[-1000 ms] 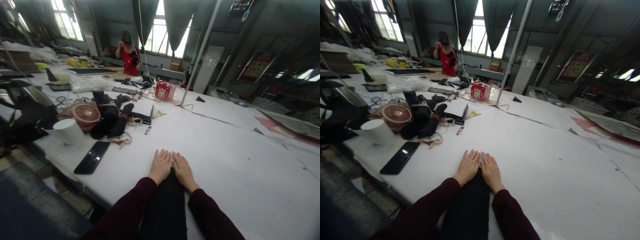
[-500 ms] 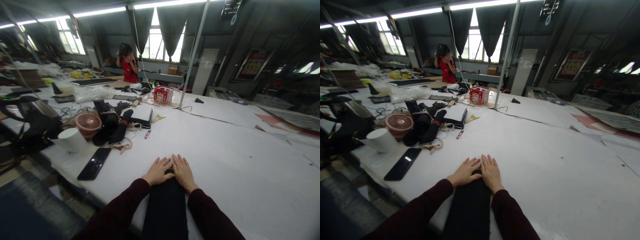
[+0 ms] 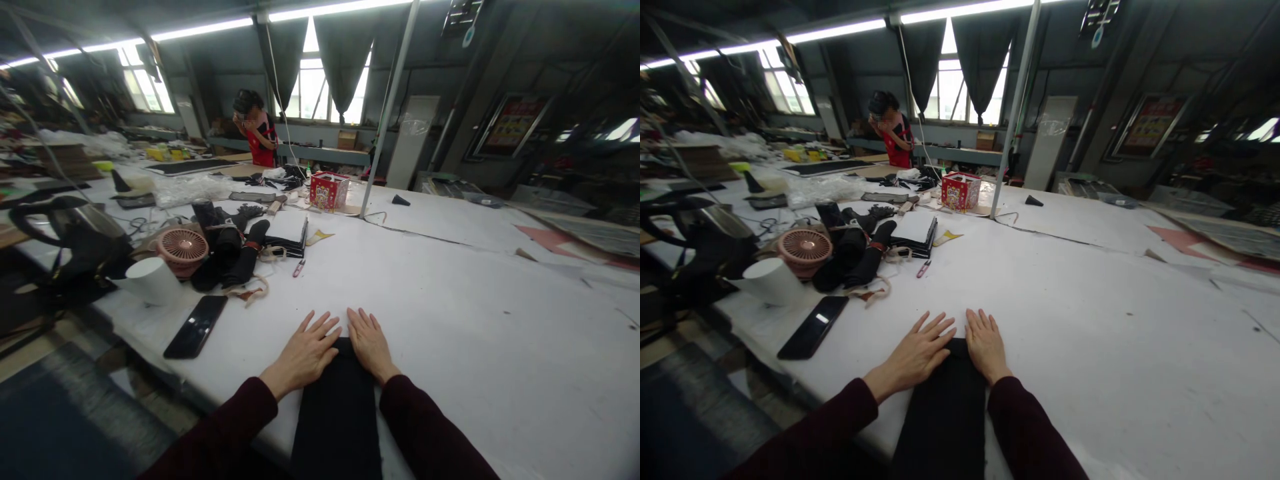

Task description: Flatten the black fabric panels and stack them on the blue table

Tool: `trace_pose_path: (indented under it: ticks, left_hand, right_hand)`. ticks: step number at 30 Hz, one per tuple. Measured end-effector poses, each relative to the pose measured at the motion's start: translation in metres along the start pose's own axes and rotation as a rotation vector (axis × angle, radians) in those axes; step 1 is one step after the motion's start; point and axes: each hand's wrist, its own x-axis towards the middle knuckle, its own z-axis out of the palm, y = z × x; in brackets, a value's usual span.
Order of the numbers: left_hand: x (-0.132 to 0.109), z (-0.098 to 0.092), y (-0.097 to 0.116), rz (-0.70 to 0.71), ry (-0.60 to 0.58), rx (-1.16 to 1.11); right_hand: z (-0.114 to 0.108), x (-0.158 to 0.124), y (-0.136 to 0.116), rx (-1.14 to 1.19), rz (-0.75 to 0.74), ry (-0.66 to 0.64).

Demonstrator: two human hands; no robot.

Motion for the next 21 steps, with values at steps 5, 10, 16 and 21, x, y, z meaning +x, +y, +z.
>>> trace_pose_path:
  ticks: [5,10,16,21]
  left_hand:
    - [0.007,0.021,0.022,0.038,-0.054,-0.032]
    - [-0.017,0.039,0.013,0.078,-0.041,0.018]
    - [-0.015,0.062,-0.009,0.244,0.166,0.187]
    - [-0.01,0.066,-0.011,0.328,0.234,0.252]
  right_hand:
    - [-0.001,0.002,0.001,0.057,-0.023,-0.025]
    - [-0.015,0.0,-0.004,0.059,0.042,-0.014]
    - [-0.024,-0.004,-0.001,0.047,0.09,0.048]
    - [-0.046,-0.005,-0.006,0.005,0.027,0.068]
